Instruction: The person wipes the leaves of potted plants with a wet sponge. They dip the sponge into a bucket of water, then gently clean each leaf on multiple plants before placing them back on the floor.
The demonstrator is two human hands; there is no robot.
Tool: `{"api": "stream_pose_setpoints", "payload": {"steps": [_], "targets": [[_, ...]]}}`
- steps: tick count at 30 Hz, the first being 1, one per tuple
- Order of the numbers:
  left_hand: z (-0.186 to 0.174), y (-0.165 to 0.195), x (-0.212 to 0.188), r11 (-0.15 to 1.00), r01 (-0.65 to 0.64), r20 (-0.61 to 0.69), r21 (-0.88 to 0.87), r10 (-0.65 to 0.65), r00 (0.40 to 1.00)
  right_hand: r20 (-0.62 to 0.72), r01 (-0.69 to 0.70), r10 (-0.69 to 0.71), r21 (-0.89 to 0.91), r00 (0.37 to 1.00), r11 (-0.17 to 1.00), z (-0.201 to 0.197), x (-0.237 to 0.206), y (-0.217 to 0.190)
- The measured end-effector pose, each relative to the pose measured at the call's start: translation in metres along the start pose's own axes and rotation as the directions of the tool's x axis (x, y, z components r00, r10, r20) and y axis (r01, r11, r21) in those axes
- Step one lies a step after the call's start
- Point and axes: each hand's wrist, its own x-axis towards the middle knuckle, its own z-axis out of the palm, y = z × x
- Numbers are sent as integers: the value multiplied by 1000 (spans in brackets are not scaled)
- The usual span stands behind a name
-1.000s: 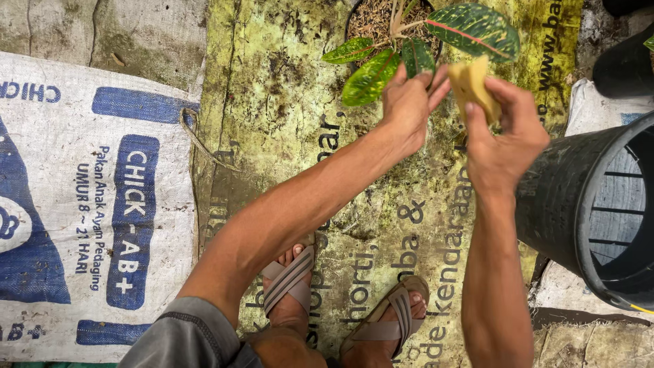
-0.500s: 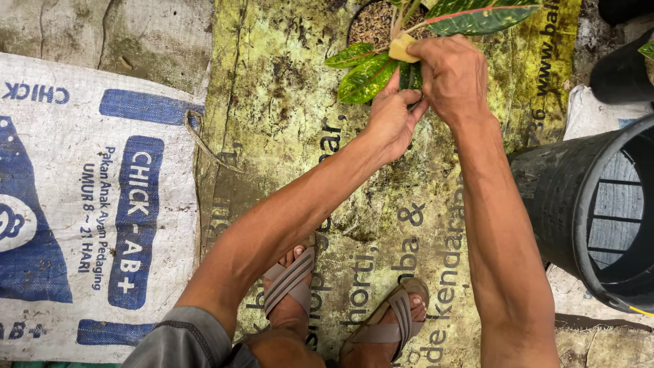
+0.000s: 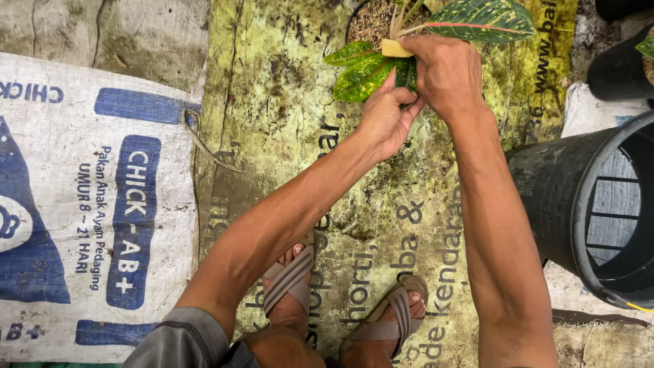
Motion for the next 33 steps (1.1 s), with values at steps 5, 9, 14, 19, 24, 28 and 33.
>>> {"api": "stream_pose_setpoints", "payload": {"steps": [5,9,14,19,24,28,33], "targets": [[2,8,-7,995,63,-31,-81,-66,997,98,-110,102,81,990,991,-4,-13,-7],[12,12,-17,992,97,-43,-85,-101,994,67,-69,65,69,996,995,-26,-28,-26],[14,12,-17,977,157,-56,-142,-167,984,36,-69,66,109,997,992,-47,-40,-49],[-3,8,-4,978,114,-27,-177,-121,992,17,-80,79,106,997,991,-56,-51,-70],[-7,2,5,970,65,-15,-235,-71,997,-6,-71,72,109,997,992,-62,-55,-80],[2,8,2,989,115,-164,-88,-128,978,31,-74,70,143,997,987,-61,-65,-82],[21,15,-6,992,113,-174,47,-104,979,174,-419,382,421,908,805,-60,-87,-66]]}}
